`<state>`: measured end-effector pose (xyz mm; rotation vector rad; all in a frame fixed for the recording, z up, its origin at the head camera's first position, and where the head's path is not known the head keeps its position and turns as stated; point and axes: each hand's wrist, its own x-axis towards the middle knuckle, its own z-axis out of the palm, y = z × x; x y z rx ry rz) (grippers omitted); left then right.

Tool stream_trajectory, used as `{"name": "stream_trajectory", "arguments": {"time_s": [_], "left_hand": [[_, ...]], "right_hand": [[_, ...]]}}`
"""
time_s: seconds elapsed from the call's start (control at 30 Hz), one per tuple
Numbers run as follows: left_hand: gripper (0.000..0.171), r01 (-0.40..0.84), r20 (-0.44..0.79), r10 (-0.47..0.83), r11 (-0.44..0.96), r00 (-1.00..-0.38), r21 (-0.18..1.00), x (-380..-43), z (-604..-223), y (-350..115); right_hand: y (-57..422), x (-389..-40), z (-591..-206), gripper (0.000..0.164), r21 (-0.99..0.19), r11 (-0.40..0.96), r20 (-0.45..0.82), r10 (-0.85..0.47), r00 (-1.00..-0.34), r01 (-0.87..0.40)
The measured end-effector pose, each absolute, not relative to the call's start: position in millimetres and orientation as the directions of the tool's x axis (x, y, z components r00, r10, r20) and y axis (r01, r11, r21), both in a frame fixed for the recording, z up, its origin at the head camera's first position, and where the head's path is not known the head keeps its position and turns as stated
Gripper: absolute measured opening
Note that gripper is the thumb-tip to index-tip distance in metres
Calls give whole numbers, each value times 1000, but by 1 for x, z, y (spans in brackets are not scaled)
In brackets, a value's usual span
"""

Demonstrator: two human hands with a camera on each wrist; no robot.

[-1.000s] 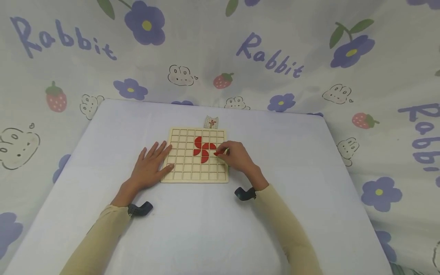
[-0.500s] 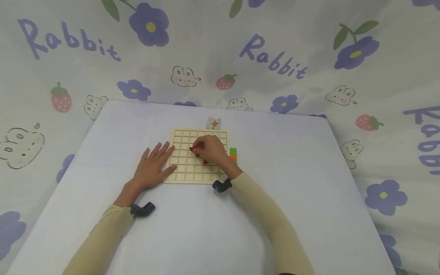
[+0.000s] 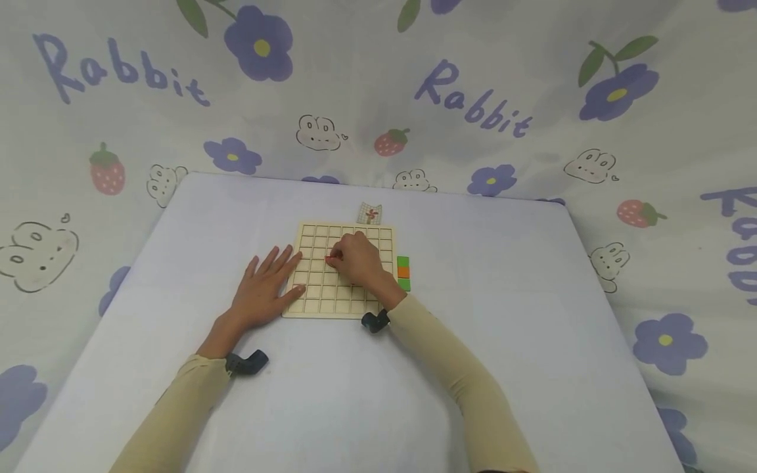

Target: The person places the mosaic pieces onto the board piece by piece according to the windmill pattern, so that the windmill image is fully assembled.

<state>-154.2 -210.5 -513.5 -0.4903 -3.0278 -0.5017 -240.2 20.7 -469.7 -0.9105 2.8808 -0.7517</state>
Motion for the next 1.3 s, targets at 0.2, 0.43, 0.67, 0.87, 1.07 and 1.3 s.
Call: {"name": "stream_trajectory", "arguments": {"time_s": [0.2,0.43,0.67,0.87,1.07,1.3], "left_hand": [[77,317,91,304,899,-948,302,-153,-510,-210],[77,320,90,307,895,-947,310,-152,-510,-209],[77,325,93,312,892,-946,313,-153,-512,-208],[77,314,85,303,900,-949,303,-152,-511,-211],[78,312,80,303,898,-950,309,-152,-508,-210],[77,309,88,296,899,-951,311,-151,-508,-207]], "right_hand": [[19,-239,-466,12,-392,717,102,-589,-802,-576],[17,-231,-464,10,-385,725,68,-595,-801,-571],[17,-229,-464,12,-394,780,8,-525,-851,-486],[17,-228,-466,11,-407,747,43,-559,-828,-525],[29,-228,-466,9,-443,730,81,-546,-834,-520],[63,-226,-463,13,-460,762,50,-489,-871,-455]]}}
